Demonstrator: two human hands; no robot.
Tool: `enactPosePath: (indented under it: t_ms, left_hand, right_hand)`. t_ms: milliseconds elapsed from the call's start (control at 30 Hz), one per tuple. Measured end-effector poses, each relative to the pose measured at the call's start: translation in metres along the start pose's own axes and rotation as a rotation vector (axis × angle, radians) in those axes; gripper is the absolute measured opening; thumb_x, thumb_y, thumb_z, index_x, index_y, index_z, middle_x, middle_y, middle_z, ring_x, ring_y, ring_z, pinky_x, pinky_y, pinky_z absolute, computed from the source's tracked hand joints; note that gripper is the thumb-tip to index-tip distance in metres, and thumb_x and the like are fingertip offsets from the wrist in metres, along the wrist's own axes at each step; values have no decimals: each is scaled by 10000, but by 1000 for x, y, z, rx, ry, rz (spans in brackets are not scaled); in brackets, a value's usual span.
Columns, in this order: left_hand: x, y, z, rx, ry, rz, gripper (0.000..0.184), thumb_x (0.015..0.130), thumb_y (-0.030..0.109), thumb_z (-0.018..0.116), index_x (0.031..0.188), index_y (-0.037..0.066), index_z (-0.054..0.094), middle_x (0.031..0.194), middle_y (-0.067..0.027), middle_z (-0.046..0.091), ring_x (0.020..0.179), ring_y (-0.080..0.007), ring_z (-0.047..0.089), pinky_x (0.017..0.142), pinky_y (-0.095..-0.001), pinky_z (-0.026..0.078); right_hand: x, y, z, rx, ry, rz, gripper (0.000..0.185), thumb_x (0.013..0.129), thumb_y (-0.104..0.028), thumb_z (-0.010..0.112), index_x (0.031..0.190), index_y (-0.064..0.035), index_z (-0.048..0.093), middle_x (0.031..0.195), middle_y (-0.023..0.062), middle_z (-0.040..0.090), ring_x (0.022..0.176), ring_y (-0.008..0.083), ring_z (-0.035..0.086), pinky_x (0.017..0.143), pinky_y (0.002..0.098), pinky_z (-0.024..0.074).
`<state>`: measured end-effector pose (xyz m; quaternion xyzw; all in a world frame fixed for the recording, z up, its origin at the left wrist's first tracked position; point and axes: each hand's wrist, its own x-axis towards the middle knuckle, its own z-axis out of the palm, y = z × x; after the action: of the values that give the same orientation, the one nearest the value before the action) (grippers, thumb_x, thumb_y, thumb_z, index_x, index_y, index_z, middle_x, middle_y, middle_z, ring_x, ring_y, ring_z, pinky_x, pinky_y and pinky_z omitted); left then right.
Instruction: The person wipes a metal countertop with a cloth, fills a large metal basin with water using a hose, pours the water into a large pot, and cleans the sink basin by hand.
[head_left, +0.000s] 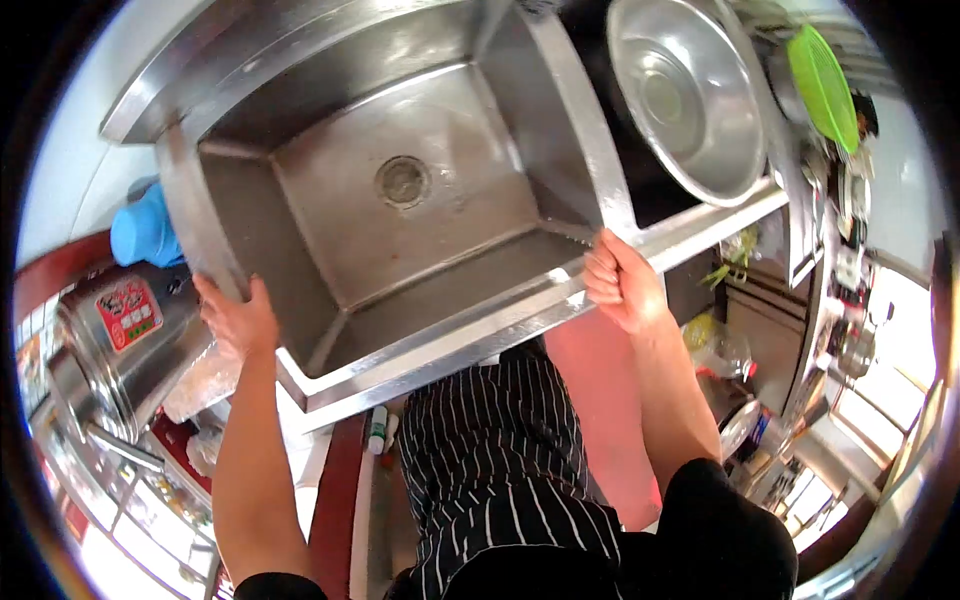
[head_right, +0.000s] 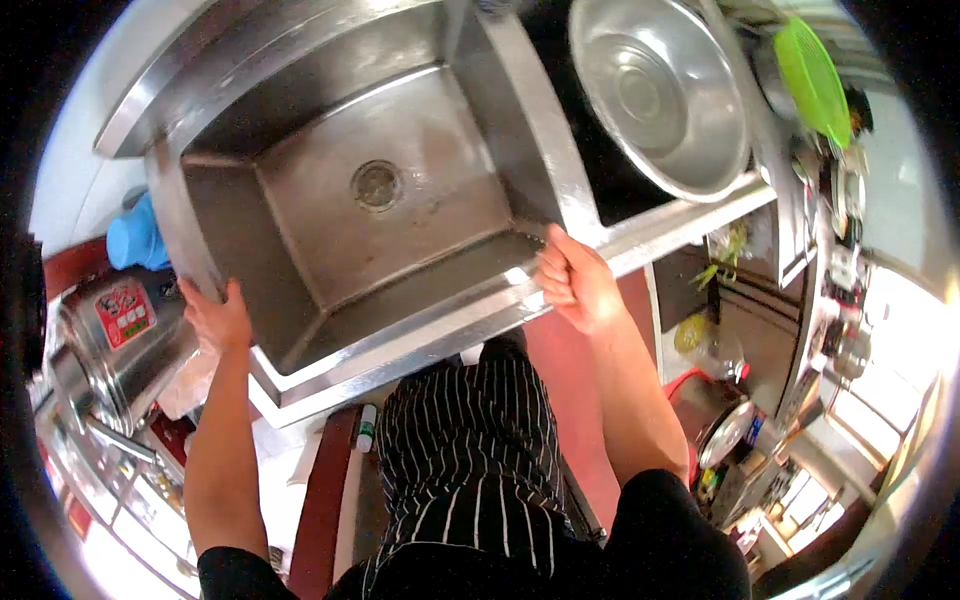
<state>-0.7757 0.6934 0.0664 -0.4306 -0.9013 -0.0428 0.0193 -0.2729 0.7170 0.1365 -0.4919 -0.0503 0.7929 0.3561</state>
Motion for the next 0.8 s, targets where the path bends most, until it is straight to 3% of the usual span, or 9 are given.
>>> enactPosePath:
  t_ms: [133,200,400,500,633,733,800]
  left_hand:
    - [-3,20,-16,34,-52,-79,912,843,478,661,1572,191,194,1350,-253,497,1152,-447,577,943,-570,470]
    - [-6,26,-20,93,-117,-137,903,851,489,648,1573,192,195,1356,-259,493,1154,-451,579,942,-571,471]
    - [-5,26,-19,145,-118,-153,920,853,501,635,1582,202,159,1352,-256,497,1165,-460,573,949,-579,464]
    - [-1,13,-7,122,-72,-113,921,852,498,638,1581,198,162,1347,-265,496,1156,-463,575,951,-580,461]
    - [-2,9,-5,88,-54,-86,927,845,483,660,1577,189,173,1358,-248,493,1167,-451,563,981,-560,443]
    - [-1,1,5,21,23,-35,930,831,469,679,1571,185,193,1383,-232,478,1197,-436,547,996,-549,437]
    - [-3,4,1,-12,19,-87,938,814,450,694,1571,187,204,1396,-236,462,1212,-429,535,999,-545,437]
  right_hand:
    - [-64,17,-89,-25,284,-82,400,1030,-403,531,728,-172,407,629,-70,291,511,45,248,417,199,181]
    - [-61,43,-139,1,601,-57,382,1005,-362,572,720,-140,448,614,-27,368,498,87,307,420,254,224]
    - [64,83,-216,-81,909,-98,274,991,-294,561,811,-88,540,675,54,521,534,143,475,456,296,339]
    - [120,77,-200,-35,853,-256,242,990,-283,562,871,-72,568,714,58,554,593,140,515,516,293,385]
    - [112,83,-174,-198,767,-347,224,990,-268,563,950,-51,606,766,64,599,671,136,568,596,290,445]
    - [45,95,-141,-652,619,-308,233,989,-256,564,1009,-35,635,805,69,632,729,133,608,656,288,490]
    - [-3,79,-98,-841,353,-80,248,989,-249,565,1049,-25,654,831,72,655,768,131,635,696,287,520]
